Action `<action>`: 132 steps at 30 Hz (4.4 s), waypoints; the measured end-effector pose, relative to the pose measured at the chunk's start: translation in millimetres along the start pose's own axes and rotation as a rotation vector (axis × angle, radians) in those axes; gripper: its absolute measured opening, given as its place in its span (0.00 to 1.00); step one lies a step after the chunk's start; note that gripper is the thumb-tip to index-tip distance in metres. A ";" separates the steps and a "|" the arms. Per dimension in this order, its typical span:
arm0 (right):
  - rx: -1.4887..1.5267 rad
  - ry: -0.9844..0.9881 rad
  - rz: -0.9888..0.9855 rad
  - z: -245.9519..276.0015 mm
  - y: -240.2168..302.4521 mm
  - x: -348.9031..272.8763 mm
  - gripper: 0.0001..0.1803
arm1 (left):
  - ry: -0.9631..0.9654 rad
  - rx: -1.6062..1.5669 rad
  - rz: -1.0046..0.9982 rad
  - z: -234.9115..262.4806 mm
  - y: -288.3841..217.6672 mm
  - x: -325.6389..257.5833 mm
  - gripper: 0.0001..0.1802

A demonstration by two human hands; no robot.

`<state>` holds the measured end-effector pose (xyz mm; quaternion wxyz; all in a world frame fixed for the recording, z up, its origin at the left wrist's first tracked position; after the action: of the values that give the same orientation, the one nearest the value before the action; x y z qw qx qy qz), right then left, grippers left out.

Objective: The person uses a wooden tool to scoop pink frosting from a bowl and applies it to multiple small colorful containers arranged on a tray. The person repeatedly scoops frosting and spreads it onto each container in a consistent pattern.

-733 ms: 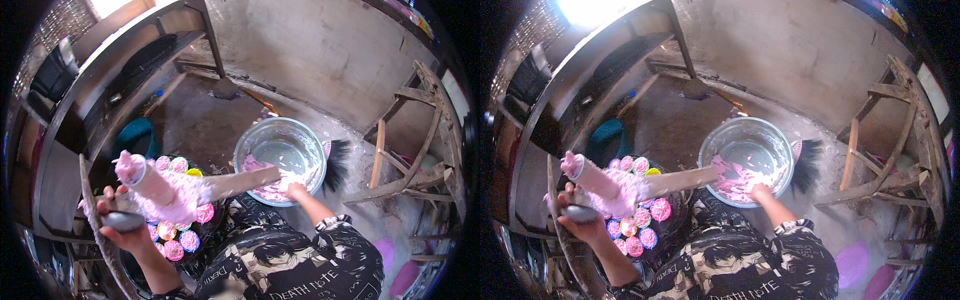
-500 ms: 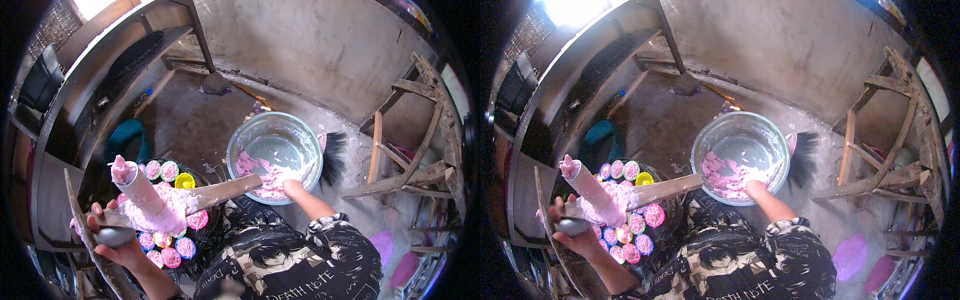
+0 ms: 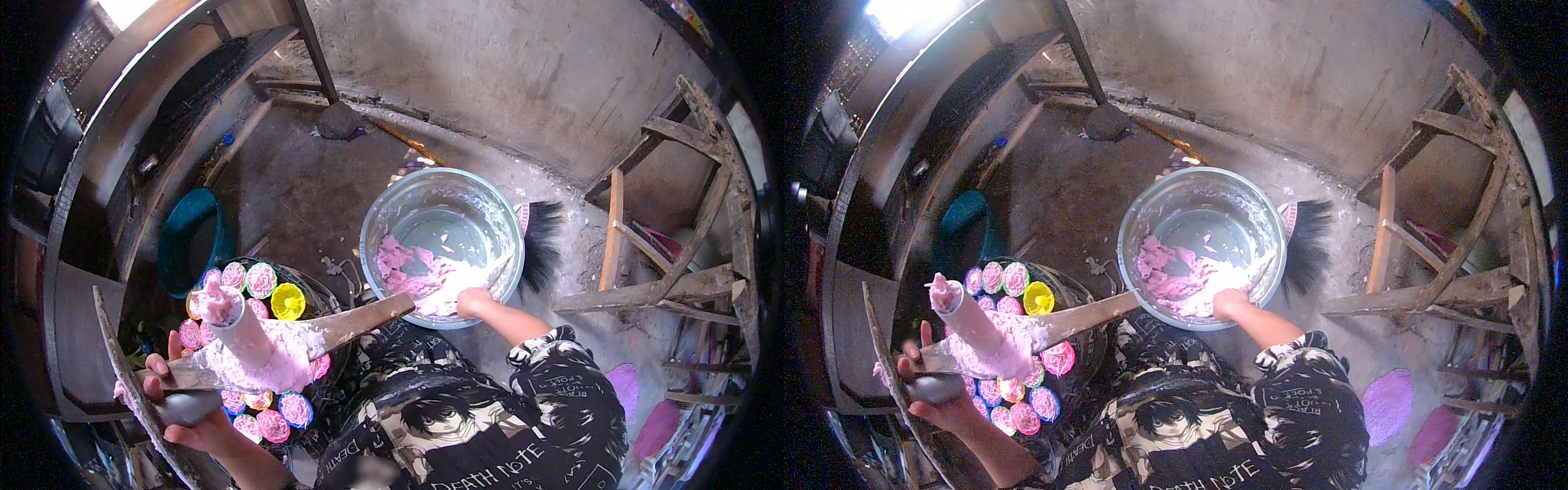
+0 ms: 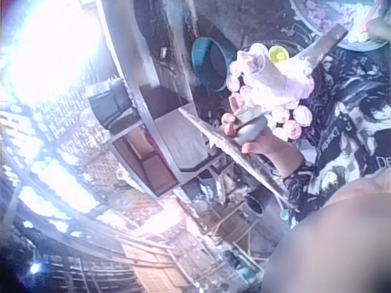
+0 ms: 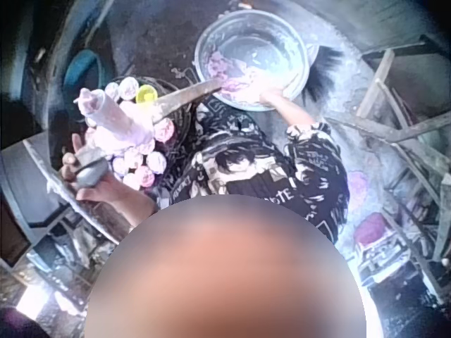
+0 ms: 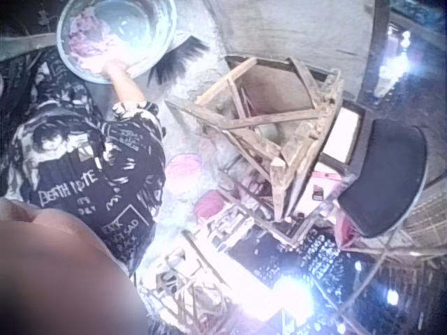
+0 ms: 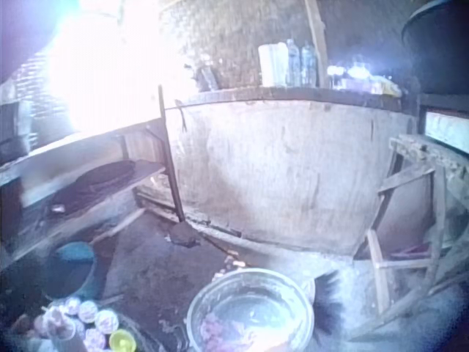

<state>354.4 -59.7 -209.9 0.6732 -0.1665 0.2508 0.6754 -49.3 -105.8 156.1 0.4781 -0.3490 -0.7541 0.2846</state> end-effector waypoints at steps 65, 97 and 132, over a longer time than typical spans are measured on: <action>-0.767 -1.427 1.206 322.2 156.2 -254.0 0.15 | 0.545 1.017 0.124 -114.9 160.8 3.1 0.24; -0.594 -1.354 1.211 353.4 153.4 -285.6 0.07 | 0.426 1.058 -0.002 -113.1 136.5 6.8 0.25; 0.156 -1.312 0.965 358.7 81.6 -222.2 0.12 | 0.254 0.338 0.400 -82.6 157.0 18.2 0.15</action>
<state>322.2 -38.5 218.1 0.3280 0.4364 -0.1039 0.8314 61.1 10.0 77.3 0.5542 -0.4391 -0.5464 0.4488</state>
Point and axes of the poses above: each hand's wrist, its own x-axis towards the middle knuckle, its own z-axis out of the back of the hand, y = z × x, the point moved 5 cm from there along x, towards the middle knuckle, and after that the axes turned 15 degrees about -y, right-handed, at the moved point
